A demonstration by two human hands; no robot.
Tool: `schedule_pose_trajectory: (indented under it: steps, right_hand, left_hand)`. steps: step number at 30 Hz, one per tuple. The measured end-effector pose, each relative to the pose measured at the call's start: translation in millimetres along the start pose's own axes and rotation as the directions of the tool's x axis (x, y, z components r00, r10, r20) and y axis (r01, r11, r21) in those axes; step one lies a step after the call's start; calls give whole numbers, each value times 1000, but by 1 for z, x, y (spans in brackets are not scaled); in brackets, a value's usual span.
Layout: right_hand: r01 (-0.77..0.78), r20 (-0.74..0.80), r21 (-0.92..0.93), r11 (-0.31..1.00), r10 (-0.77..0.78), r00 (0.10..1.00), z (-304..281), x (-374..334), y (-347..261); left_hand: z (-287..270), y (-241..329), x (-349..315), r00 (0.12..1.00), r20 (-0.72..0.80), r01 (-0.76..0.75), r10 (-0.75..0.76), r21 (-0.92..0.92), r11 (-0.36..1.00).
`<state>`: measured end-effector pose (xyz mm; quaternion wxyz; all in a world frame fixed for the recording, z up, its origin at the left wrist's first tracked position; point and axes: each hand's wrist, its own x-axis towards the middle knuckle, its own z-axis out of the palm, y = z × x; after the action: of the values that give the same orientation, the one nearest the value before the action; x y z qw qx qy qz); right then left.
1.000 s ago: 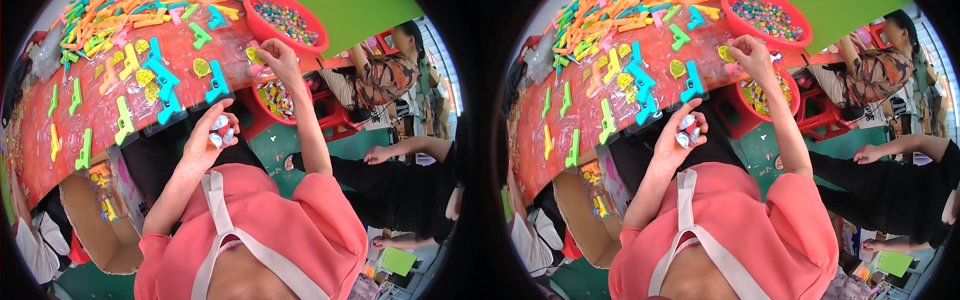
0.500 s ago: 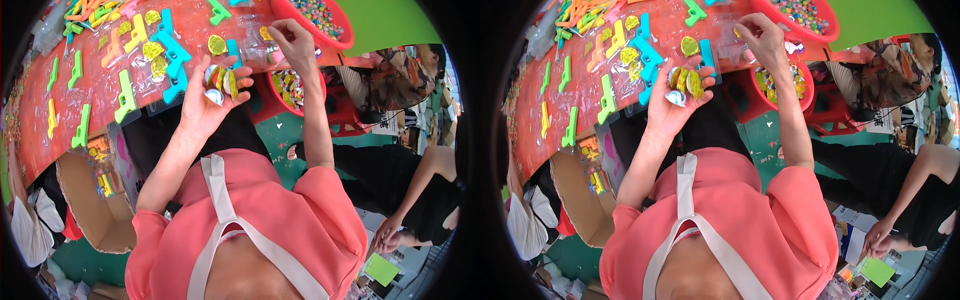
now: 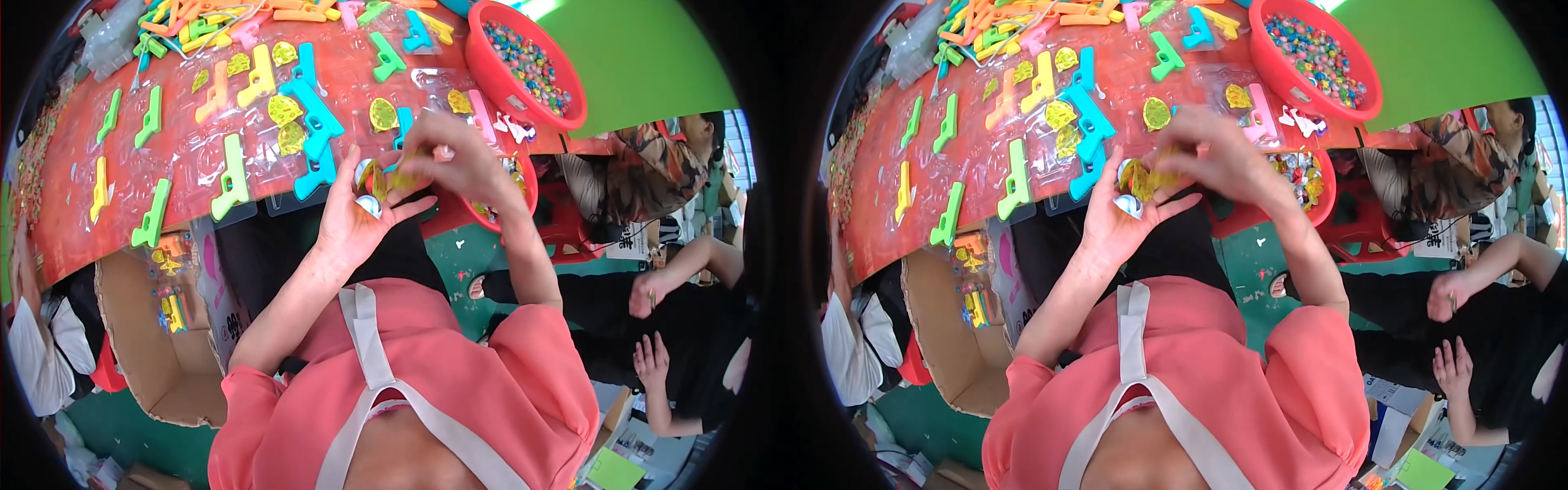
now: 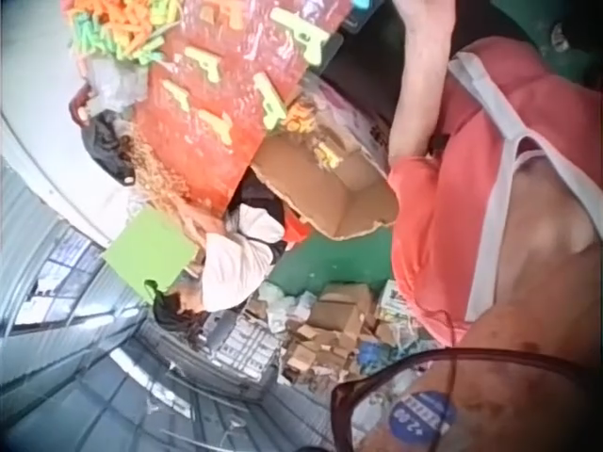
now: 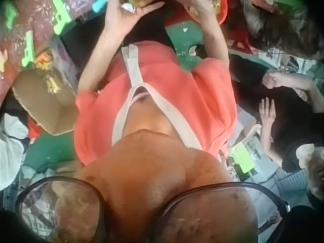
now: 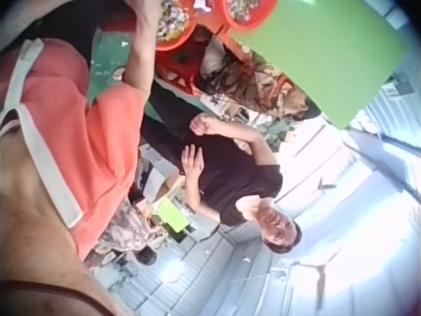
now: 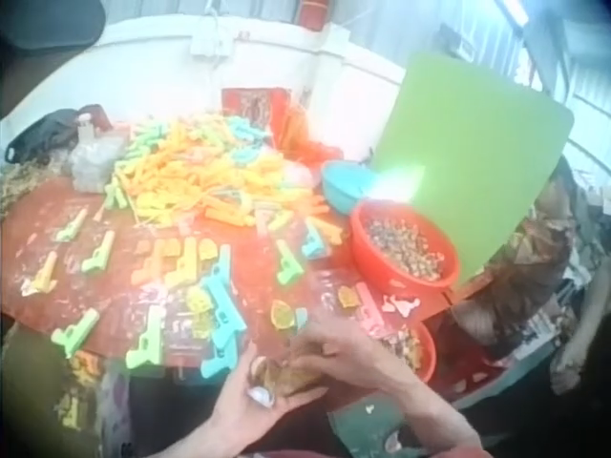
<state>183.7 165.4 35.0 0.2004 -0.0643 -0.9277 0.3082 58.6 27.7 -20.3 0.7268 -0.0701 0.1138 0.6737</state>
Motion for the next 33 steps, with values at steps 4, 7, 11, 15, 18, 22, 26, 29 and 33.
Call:
schedule_pose_trajectory:
  steps: [4,7,11,15,18,22,26,29,33]
  right_hand:
    - [-303,-171,323,896,370,913,-23,43,51]
    - [-220,-125,139,966,237,963,-35,80,114]
    - [-57,55,-131,990,65,996,-49,126,160]
    - [80,225,-244,966,-23,974,-49,162,190]
    - [176,291,-315,933,-81,953,-45,180,206]
    - [106,125,-239,965,-77,989,-37,168,101]
    - [-28,301,84,996,1,954,-7,84,16]
    - [-92,201,126,988,65,977,24,33,-12]
    - [-147,130,110,983,132,983,29,12,-19]
  left_hand:
    - [-18,6,0,996,56,63,-66,43,997]
    - [-18,10,-6,993,56,98,-102,68,993]
    - [-8,15,-16,995,-5,100,-100,117,988]
    - [-9,22,-14,989,56,132,-138,106,986]
    - [-12,25,-7,982,90,157,-167,110,981]
    - [-19,32,-8,986,117,103,-116,111,988]
    - [-17,26,-4,979,126,143,-159,122,982]
    - [-14,16,0,975,0,218,-221,151,964]
    - [-18,5,1,955,9,291,-295,144,946]
